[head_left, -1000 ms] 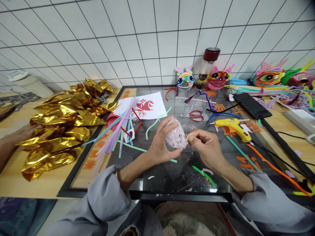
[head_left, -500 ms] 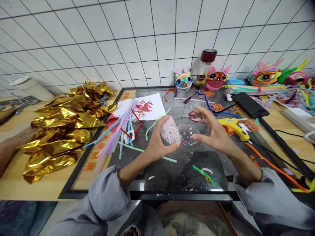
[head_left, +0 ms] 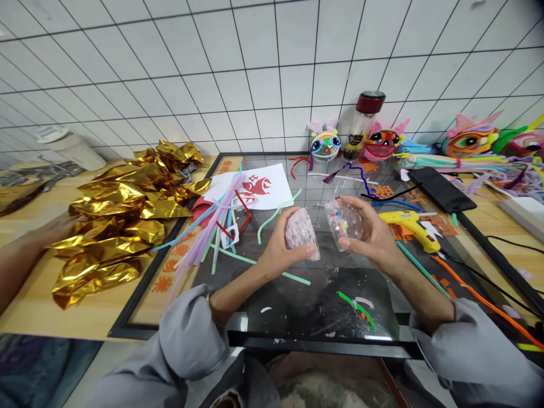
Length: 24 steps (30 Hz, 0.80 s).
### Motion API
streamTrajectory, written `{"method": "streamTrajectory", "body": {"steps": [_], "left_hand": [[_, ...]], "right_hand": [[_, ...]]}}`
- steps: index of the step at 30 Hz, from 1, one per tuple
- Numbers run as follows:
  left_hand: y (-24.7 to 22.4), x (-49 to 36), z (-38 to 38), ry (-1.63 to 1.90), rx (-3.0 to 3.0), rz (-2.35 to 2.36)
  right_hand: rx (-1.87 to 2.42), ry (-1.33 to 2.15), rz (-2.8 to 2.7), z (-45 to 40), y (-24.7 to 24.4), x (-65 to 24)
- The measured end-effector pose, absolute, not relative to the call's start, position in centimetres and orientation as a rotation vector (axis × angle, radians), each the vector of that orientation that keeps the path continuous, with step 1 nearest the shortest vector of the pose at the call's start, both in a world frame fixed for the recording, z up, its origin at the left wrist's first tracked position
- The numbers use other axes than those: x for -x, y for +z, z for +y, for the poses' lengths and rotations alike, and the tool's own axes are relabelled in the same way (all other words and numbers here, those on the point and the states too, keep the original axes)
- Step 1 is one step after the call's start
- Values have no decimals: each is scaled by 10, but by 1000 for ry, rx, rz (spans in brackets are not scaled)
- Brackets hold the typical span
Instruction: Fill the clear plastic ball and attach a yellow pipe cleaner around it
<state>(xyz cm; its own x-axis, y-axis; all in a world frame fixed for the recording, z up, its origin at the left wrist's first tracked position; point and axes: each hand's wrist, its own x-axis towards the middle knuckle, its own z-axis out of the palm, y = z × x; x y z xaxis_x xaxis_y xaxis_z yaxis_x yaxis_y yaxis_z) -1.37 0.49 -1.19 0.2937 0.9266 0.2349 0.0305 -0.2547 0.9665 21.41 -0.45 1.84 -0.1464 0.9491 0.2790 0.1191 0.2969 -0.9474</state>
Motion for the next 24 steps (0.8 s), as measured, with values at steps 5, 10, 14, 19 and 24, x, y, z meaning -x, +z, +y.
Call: {"method": "streamTrajectory", "body": {"steps": [5, 10, 14, 19, 24], "left_hand": [[-11, 10, -1, 1091, -1478, 796], [-8, 10, -3, 1076, -1510, 768], [-7, 9, -2, 1094, -1510, 757], [-8, 8, 0, 1091, -1518, 790], [-7, 8, -2, 1090, -1546, 775]], "right_hand": [[935, 1127, -1580, -16, 20, -202], [952, 1175, -1584, -19, 16, -197], [953, 1185, -1565, -19, 11, -198], [932, 1241, -1533, -20, 10, -196], [950, 1242, -1493, -22, 10, -193]]}}
